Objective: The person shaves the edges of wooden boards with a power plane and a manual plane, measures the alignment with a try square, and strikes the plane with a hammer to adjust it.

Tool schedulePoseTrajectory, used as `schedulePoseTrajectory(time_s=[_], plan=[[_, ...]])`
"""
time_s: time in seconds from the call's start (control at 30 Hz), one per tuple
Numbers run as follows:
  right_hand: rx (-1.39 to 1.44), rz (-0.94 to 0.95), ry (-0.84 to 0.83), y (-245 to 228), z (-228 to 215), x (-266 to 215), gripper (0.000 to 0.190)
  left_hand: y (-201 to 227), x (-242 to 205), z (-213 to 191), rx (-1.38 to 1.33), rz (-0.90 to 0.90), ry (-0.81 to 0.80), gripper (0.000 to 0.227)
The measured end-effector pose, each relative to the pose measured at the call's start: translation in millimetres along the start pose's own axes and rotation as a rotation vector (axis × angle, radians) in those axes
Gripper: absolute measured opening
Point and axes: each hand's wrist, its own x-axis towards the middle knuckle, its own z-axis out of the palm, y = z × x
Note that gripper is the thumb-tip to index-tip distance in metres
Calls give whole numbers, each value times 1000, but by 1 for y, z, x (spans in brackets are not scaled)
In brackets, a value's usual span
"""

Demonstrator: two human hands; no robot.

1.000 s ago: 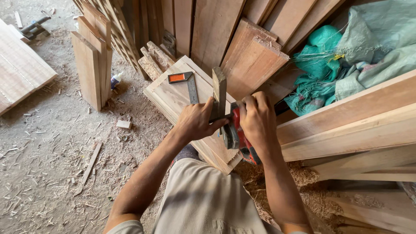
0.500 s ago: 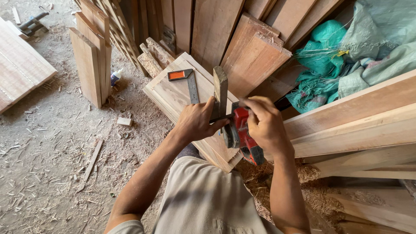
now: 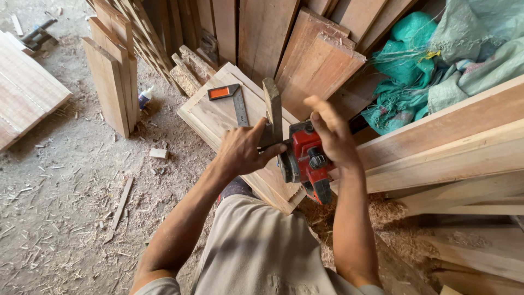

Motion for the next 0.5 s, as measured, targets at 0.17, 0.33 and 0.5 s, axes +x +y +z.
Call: schedulePoseTrajectory(time_s=[0.17,0.33,0.5], plan=[[370,108,-109,21,12,1,73,6,-1,13,23,25,81,56],[360,80,-127,24,4,2,67,-1,10,14,-45,90,100,56],[306,75,-6,29,11,4,49,-6,18,14,-61,-75,-62,40]])
